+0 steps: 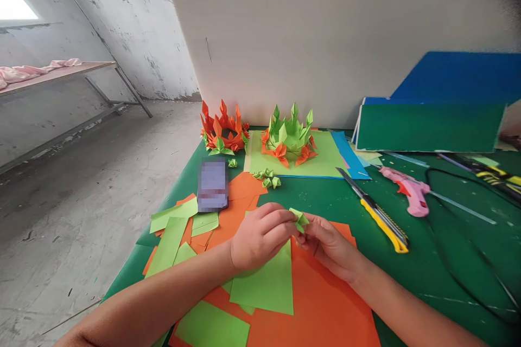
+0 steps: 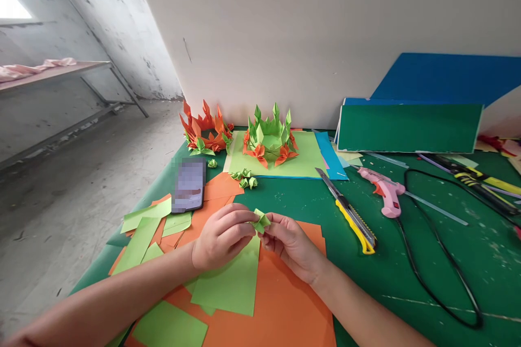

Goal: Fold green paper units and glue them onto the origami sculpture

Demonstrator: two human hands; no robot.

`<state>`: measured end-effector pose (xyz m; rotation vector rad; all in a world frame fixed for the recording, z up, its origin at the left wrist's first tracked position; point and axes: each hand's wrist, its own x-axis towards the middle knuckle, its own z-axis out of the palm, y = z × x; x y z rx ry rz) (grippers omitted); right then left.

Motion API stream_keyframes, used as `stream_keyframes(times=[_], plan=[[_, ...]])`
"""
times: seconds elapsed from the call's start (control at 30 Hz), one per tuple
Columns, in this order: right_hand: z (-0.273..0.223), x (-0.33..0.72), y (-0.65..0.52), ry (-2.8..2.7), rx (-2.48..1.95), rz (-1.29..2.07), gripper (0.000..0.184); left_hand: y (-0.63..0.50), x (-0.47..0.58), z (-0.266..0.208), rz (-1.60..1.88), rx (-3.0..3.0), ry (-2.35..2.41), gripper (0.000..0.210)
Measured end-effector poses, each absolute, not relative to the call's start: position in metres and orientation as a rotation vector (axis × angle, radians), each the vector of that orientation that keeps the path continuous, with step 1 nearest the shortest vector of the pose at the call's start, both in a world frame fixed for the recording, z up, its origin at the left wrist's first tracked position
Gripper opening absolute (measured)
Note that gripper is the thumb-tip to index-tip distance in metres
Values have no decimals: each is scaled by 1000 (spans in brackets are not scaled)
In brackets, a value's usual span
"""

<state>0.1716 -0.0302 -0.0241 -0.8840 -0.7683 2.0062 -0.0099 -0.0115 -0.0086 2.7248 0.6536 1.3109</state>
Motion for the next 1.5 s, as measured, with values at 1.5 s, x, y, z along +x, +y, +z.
stream_keyframes(times=[1.5], plan=[[-30, 174, -35, -1704, -1257, 545, 6, -16, 10, -6, 982, 1148, 1084, 15]])
